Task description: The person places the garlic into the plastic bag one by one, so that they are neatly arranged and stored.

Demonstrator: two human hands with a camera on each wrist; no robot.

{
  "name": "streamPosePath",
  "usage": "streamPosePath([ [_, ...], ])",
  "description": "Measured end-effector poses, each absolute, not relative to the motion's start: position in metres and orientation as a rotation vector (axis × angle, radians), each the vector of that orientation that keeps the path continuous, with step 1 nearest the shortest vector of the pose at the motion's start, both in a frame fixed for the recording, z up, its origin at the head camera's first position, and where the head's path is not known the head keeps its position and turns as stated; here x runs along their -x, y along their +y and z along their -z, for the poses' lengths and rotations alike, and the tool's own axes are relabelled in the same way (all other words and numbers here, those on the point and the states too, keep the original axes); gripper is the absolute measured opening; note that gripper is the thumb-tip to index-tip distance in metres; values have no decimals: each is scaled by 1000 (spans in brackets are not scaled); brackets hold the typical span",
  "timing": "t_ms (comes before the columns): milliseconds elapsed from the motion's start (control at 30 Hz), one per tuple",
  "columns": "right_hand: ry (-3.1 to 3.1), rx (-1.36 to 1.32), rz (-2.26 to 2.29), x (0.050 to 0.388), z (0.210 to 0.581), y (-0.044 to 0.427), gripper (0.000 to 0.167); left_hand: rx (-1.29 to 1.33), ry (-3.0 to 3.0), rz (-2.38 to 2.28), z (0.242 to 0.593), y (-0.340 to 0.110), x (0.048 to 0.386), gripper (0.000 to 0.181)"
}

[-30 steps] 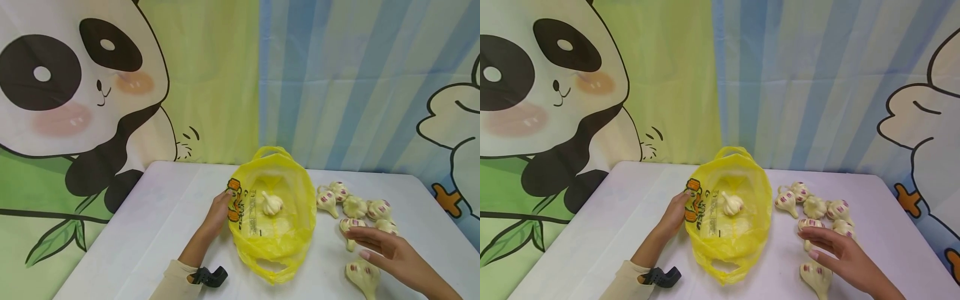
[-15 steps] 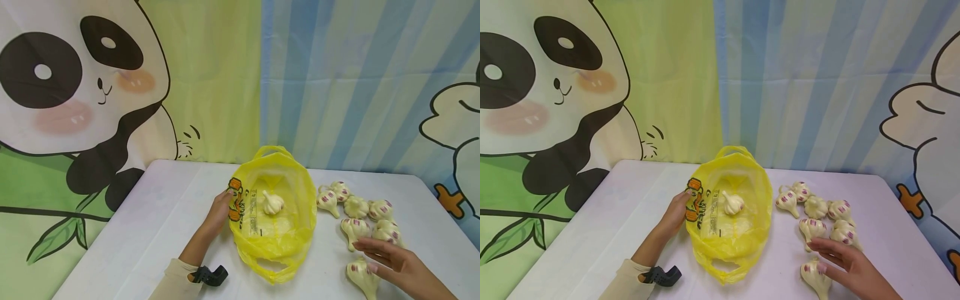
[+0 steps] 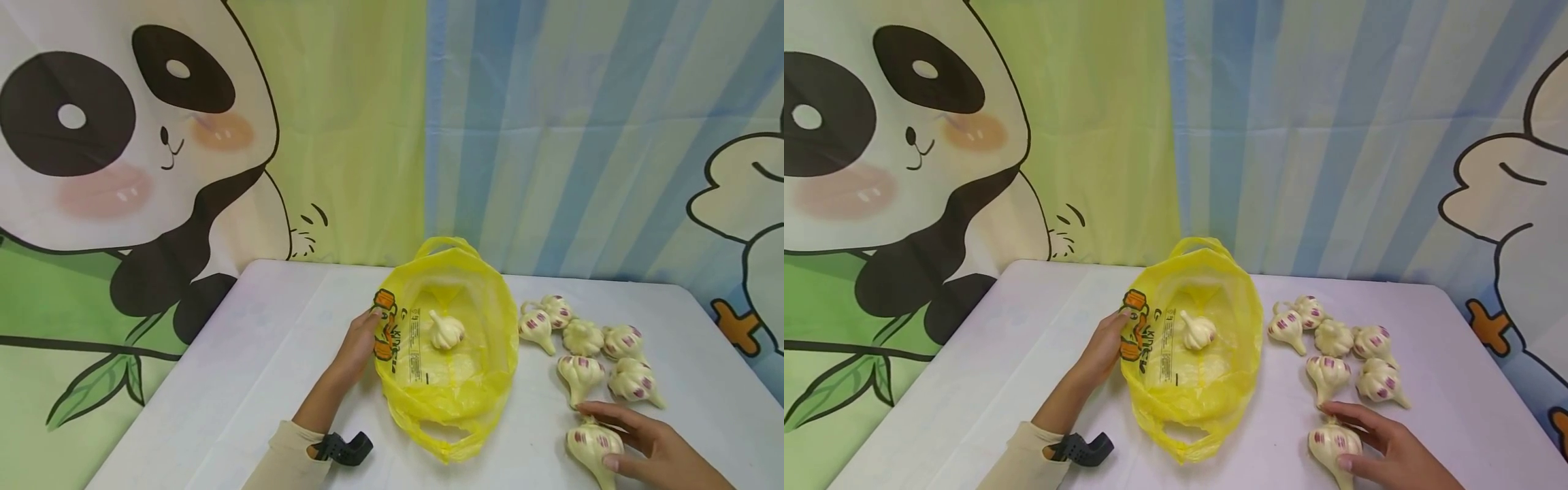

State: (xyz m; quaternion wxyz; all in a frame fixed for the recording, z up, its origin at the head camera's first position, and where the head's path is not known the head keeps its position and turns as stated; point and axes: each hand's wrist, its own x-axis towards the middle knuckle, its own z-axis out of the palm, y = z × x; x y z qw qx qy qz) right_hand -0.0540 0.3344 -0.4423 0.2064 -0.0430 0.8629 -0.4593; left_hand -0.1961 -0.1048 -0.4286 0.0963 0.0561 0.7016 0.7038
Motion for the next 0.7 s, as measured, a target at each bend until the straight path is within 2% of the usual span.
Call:
streamPosePath([
  [200, 2351, 144, 1265, 55, 443, 338, 64, -164, 2090, -2084, 428, -105, 196, 52],
  [700, 2384, 313, 1198, 55, 444, 345, 51, -130, 2096, -2093, 424, -106, 195, 52],
])
